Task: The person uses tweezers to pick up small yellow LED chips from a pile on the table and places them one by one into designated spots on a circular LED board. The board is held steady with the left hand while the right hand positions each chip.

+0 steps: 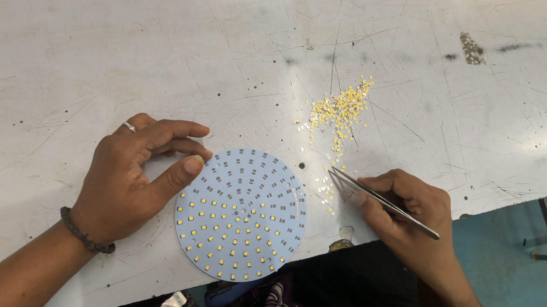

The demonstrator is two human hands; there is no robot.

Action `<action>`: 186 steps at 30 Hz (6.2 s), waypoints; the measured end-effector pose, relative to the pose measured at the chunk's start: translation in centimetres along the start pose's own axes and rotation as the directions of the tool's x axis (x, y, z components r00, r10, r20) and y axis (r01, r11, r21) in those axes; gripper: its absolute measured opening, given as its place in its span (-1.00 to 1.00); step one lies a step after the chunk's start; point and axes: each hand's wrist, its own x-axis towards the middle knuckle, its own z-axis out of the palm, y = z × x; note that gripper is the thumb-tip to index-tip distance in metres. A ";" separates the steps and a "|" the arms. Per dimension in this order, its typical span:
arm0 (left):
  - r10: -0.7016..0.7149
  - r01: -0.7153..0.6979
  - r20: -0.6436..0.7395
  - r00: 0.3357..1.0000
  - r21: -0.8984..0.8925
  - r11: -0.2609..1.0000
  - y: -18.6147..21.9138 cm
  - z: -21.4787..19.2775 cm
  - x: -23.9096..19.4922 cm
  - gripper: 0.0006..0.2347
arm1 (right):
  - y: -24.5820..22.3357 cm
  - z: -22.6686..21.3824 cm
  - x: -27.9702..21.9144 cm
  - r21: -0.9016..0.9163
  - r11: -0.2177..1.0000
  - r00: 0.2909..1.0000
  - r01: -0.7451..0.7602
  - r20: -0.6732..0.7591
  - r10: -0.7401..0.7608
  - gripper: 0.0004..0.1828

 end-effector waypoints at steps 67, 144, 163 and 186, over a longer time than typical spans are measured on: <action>0.060 -0.061 0.016 0.998 0.067 0.996 -0.2 -0.1 -0.1 -0.59 | 1.3 -1.1 -2.3 0.064 0.956 0.955 0.287 0.055 -0.291 -0.84; 0.065 -0.065 0.003 0.998 0.113 0.991 0.2 -0.3 0.1 -0.59 | -0.4 0.2 -3.3 0.114 0.882 0.877 0.457 0.109 -0.468 -0.88; 0.027 -0.028 0.016 0.999 0.016 0.999 0.0 -0.2 0.0 -0.58 | 0.9 -0.5 -1.4 0.046 0.940 0.940 0.337 0.034 -0.339 -0.84; 0.115 -0.113 -0.010 0.993 0.112 0.987 -0.3 -0.2 -0.1 -0.59 | 0.5 -0.2 -1.3 0.221 0.921 0.884 0.320 0.280 -0.374 -0.84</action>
